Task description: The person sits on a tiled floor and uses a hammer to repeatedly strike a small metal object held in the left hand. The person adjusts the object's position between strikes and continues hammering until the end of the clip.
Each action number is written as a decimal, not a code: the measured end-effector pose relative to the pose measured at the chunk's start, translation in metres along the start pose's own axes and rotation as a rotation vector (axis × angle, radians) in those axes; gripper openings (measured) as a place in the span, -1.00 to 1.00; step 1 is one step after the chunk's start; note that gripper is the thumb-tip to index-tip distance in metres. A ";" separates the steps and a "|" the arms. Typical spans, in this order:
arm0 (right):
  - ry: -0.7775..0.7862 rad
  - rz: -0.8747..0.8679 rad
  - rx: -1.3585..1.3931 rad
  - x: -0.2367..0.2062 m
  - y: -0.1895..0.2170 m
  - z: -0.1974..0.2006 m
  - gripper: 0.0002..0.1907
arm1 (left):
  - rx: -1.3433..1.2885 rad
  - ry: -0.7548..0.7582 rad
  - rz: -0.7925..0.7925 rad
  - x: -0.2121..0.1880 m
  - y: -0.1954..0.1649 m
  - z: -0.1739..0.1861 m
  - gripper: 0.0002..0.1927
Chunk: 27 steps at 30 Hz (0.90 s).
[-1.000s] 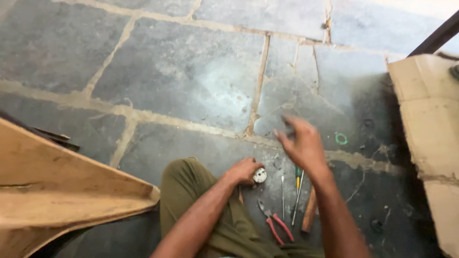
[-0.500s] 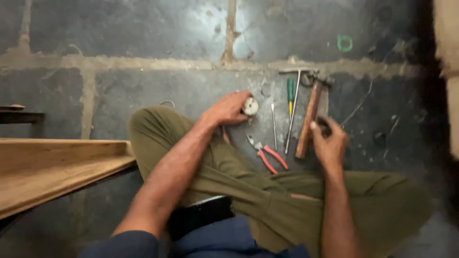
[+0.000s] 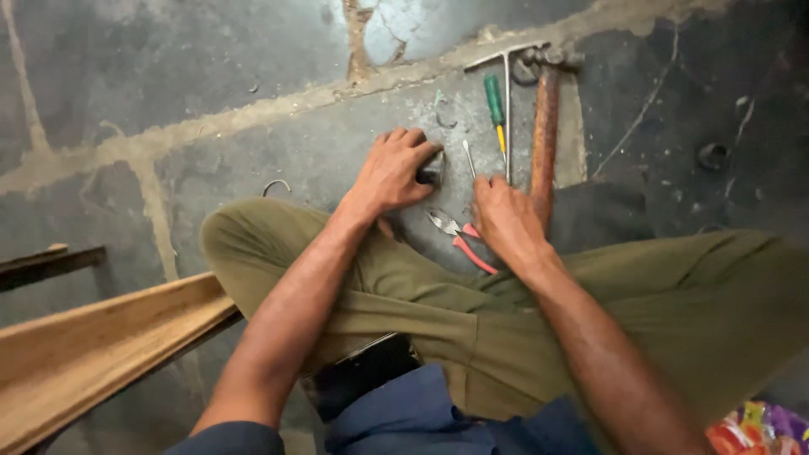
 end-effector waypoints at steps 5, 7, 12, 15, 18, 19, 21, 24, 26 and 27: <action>0.063 -0.076 -0.027 -0.002 -0.005 -0.012 -0.37 | -0.063 0.025 0.055 0.005 0.000 -0.005 -0.33; 0.116 -0.130 -0.019 0.001 -0.010 -0.012 -0.39 | -0.095 0.040 0.090 0.005 -0.001 -0.006 -0.31; -0.126 -0.163 0.134 0.014 -0.027 0.019 -0.59 | -0.113 0.077 0.130 0.011 -0.013 -0.016 -0.28; -0.388 -0.148 0.268 0.015 -0.039 0.048 -0.75 | -0.152 0.010 0.116 0.014 -0.025 -0.012 -0.26; -0.512 -0.125 0.457 0.015 -0.048 0.069 -0.84 | -0.272 -0.112 0.043 0.016 -0.040 0.000 -0.26; -0.535 -0.116 0.524 0.014 -0.049 0.074 -0.86 | -0.266 -0.130 0.021 0.017 -0.046 0.003 -0.33; -0.512 -0.063 0.564 0.015 -0.047 0.081 -0.85 | -0.262 -0.167 -0.030 0.021 -0.055 0.004 -0.46; -0.512 0.025 0.623 0.013 -0.043 0.089 -0.85 | -0.387 -0.115 -0.054 0.030 -0.065 -0.007 -0.49; -0.471 0.025 0.691 0.013 -0.043 0.089 -0.83 | -0.312 -0.089 -0.102 0.039 -0.067 -0.016 -0.66; -0.427 -0.007 0.735 0.013 -0.045 0.087 -0.81 | -0.276 -0.077 -0.122 0.043 -0.066 -0.020 -0.74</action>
Point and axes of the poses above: each hand's wrist, its own x-axis towards the middle knuckle, its own z-axis out of the back of the hand, y = z × x, the point moved 5 cm from there along x, towards the middle knuckle, and after that the axes turned 9 degrees about -x, right-handed, at the moved point
